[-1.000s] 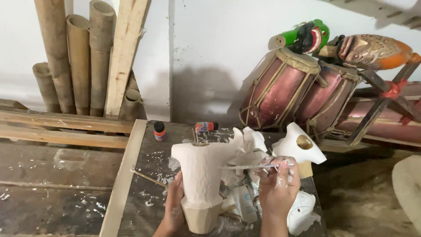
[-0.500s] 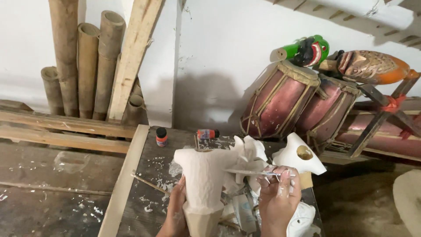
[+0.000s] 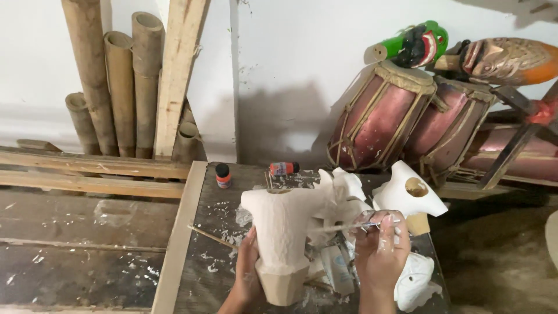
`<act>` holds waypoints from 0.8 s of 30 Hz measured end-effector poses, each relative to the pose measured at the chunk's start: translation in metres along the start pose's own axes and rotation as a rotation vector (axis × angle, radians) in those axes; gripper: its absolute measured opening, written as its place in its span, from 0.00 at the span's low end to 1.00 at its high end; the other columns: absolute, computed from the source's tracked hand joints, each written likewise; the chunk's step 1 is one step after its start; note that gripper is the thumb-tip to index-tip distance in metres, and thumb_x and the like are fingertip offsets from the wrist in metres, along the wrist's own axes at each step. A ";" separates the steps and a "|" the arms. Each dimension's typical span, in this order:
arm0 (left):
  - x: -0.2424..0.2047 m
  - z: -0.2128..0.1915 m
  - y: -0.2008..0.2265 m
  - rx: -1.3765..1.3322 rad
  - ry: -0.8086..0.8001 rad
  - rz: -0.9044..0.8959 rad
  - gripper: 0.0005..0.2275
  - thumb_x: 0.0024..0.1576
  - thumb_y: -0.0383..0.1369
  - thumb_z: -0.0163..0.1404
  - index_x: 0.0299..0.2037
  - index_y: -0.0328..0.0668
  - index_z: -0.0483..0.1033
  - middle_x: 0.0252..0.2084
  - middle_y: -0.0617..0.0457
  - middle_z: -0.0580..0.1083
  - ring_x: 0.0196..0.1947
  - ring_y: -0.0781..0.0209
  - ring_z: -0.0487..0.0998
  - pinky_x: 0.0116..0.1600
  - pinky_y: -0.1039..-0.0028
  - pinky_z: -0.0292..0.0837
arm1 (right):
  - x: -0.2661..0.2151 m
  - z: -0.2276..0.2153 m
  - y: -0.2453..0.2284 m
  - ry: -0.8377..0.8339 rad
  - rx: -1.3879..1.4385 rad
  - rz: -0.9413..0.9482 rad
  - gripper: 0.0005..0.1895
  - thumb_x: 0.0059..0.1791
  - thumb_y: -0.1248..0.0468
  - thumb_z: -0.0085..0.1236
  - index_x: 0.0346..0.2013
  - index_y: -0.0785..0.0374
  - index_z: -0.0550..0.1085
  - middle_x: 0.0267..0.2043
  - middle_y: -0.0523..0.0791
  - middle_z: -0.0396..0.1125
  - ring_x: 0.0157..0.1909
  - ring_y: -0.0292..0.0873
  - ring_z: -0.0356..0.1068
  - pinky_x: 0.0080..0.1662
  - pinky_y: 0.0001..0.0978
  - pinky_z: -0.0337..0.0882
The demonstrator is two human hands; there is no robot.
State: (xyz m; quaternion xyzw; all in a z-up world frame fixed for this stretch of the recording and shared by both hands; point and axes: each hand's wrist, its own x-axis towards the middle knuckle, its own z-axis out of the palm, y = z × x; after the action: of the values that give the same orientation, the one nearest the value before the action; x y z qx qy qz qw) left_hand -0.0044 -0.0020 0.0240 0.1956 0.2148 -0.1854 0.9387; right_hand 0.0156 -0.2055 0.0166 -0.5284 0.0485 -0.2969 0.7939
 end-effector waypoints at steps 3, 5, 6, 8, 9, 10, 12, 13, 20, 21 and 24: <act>0.018 -0.020 -0.002 0.023 0.002 0.099 0.32 0.59 0.50 0.34 0.63 0.30 0.70 0.50 0.22 0.76 0.46 0.30 0.77 0.51 0.47 0.72 | 0.003 -0.003 0.010 -0.042 0.016 0.066 0.15 0.59 0.58 0.47 0.32 0.63 0.66 0.27 0.51 0.63 0.28 0.48 0.65 0.28 0.32 0.68; 0.035 -0.055 -0.016 0.071 -0.437 0.401 0.35 0.61 0.55 0.40 0.68 0.29 0.60 0.54 0.28 0.73 0.46 0.33 0.79 0.47 0.39 0.78 | 0.001 -0.007 0.013 -0.012 0.009 0.039 0.14 0.59 0.56 0.52 0.32 0.59 0.68 0.30 0.43 0.65 0.30 0.36 0.66 0.30 0.26 0.68; 0.024 -0.053 -0.021 0.062 -0.402 0.373 0.35 0.61 0.55 0.40 0.68 0.29 0.60 0.54 0.28 0.73 0.46 0.33 0.79 0.47 0.39 0.78 | -0.006 -0.006 0.002 0.007 -0.018 0.071 0.14 0.59 0.56 0.52 0.32 0.59 0.68 0.30 0.43 0.65 0.30 0.36 0.66 0.30 0.26 0.68; 0.022 -0.042 -0.015 0.101 -0.207 0.416 0.28 0.62 0.48 0.38 0.63 0.32 0.67 0.55 0.33 0.75 0.50 0.40 0.77 0.50 0.53 0.74 | 0.001 0.012 -0.007 0.009 0.038 0.012 0.14 0.59 0.53 0.51 0.37 0.59 0.68 0.34 0.42 0.63 0.36 0.39 0.70 0.39 0.31 0.80; 0.016 -0.037 -0.012 0.097 -0.208 0.415 0.28 0.62 0.48 0.38 0.63 0.32 0.67 0.55 0.33 0.75 0.50 0.40 0.77 0.50 0.53 0.74 | -0.001 0.011 -0.006 0.008 0.035 0.010 0.14 0.59 0.53 0.51 0.37 0.59 0.68 0.34 0.42 0.63 0.36 0.39 0.70 0.39 0.31 0.80; 0.011 -0.031 -0.008 0.123 -0.202 0.419 0.28 0.62 0.48 0.37 0.61 0.30 0.69 0.51 0.31 0.76 0.47 0.39 0.78 0.48 0.53 0.75 | -0.003 0.011 -0.004 0.003 0.042 0.001 0.14 0.58 0.54 0.51 0.36 0.59 0.67 0.34 0.42 0.63 0.36 0.39 0.70 0.36 0.31 0.79; 0.020 -0.035 -0.008 0.136 -0.215 0.419 0.28 0.63 0.48 0.36 0.59 0.28 0.70 0.48 0.30 0.77 0.43 0.38 0.80 0.45 0.53 0.76 | 0.001 0.003 0.001 -0.008 0.039 -0.030 0.14 0.58 0.54 0.52 0.36 0.60 0.67 0.34 0.43 0.62 0.36 0.40 0.70 0.34 0.32 0.79; 0.026 -0.049 -0.009 0.150 -0.271 0.461 0.29 0.63 0.49 0.36 0.66 0.31 0.63 0.57 0.30 0.72 0.53 0.37 0.75 0.53 0.50 0.73 | -0.002 -0.003 0.005 -0.030 0.093 0.012 0.12 0.57 0.56 0.54 0.35 0.60 0.68 0.32 0.43 0.63 0.33 0.41 0.70 0.33 0.32 0.78; -0.024 0.048 -0.002 0.070 0.120 0.416 0.35 0.59 0.48 0.39 0.73 0.30 0.52 0.71 0.22 0.58 0.71 0.30 0.60 0.76 0.43 0.36 | 0.006 0.003 0.009 0.012 0.109 -0.068 0.10 0.61 0.57 0.42 0.40 0.58 0.63 0.35 0.44 0.60 0.33 0.41 0.72 0.35 0.30 0.83; -0.022 0.041 -0.001 0.065 0.129 0.416 0.35 0.59 0.48 0.39 0.73 0.30 0.52 0.71 0.22 0.58 0.71 0.30 0.60 0.76 0.43 0.36 | 0.004 0.000 0.011 0.008 0.106 -0.059 0.10 0.61 0.57 0.42 0.40 0.58 0.63 0.35 0.44 0.60 0.33 0.41 0.72 0.35 0.30 0.83; -0.014 0.029 0.000 0.093 0.094 0.332 0.36 0.58 0.52 0.36 0.68 0.25 0.63 0.67 0.23 0.65 0.67 0.32 0.67 0.76 0.44 0.43 | 0.004 -0.012 0.015 -0.032 0.081 -0.044 0.12 0.62 0.56 0.41 0.38 0.60 0.62 0.32 0.44 0.57 0.30 0.42 0.71 0.33 0.31 0.83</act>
State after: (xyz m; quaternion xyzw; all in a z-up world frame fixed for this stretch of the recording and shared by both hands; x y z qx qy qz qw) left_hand -0.0069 -0.0113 0.0549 0.2799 0.2143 -0.0283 0.9354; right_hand 0.0205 -0.2129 -0.0008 -0.5014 0.0118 -0.3075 0.8087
